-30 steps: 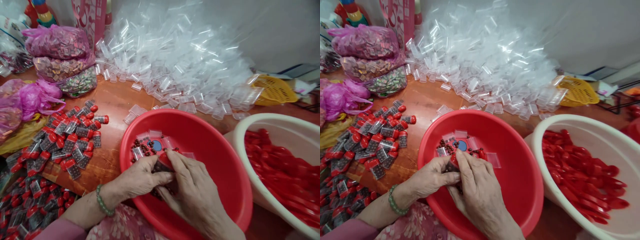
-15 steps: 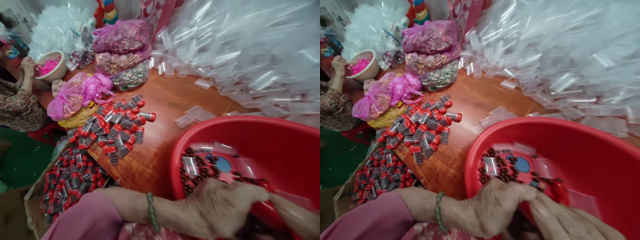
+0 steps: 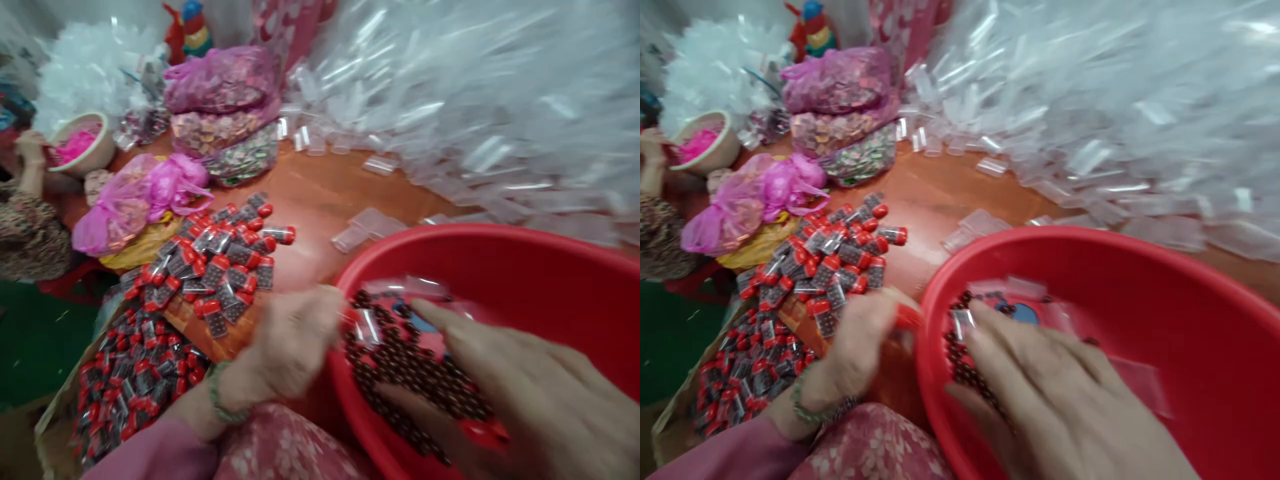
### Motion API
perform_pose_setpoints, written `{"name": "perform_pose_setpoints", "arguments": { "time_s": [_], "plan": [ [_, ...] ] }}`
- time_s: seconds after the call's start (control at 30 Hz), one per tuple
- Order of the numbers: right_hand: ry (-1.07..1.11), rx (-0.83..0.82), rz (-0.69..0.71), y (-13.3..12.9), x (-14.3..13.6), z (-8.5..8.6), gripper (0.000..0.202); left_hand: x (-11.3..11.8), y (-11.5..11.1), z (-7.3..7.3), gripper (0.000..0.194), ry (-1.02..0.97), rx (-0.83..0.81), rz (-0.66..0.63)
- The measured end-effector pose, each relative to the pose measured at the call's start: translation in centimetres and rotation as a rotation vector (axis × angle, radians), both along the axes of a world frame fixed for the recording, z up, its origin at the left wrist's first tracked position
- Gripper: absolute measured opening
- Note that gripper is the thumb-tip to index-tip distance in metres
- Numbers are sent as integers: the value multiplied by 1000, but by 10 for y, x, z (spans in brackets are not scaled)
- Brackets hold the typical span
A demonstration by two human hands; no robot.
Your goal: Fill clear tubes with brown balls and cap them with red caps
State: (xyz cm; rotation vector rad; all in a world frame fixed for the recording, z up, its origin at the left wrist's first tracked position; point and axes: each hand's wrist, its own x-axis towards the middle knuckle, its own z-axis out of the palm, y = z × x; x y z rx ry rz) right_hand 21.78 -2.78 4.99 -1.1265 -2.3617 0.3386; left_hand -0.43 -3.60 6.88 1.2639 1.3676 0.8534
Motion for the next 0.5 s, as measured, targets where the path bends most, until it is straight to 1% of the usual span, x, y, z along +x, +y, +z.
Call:
{"name": "perform_pose_setpoints", "arguments": {
  "time_s": [0.03, 0.07, 0.1, 0.17, 0.2, 0.23, 0.27, 0.3, 0.37, 0.43, 0.5],
  "plan": [
    [-82, 9, -32, 13, 8, -3, 44, -18, 6, -3, 39, 100, 89, 87],
    [-148, 55, -69, 27, 17, -6, 43, -37, 13, -7, 44, 409, 250, 216],
    [-201, 64, -70, 39, 27, -11, 40, -55, 20, -14, 42, 519, 294, 299],
    [-229, -31, -91, 60, 43, -21, 33, -87, 35, -31, 36, 652, 339, 399],
    [-245, -89, -92, 69, 48, -25, 33, -101, 41, -40, 35, 884, 379, 415],
    [-284, -157, -102, 76, 51, -29, 33, -112, 46, -49, 36, 1060, 410, 415],
    [-327, -212, -105, 83, 52, -33, 33, -121, 50, -57, 40, 1170, 438, 404],
    [-372, -253, -109, 89, 51, -36, 33, -128, 53, -64, 44, 1238, 479, 377],
    [-447, -300, -117, 100, 46, -40, 30, -136, 55, -71, 49, 1259, 559, 339],
    [-495, -320, -119, 108, 40, -42, 28, -136, 55, -73, 45, 1214, 631, 324],
    [-533, -332, -99, 113, 32, -45, 27, -129, 52, -71, 39, 1147, 692, 332]
  ]
}}
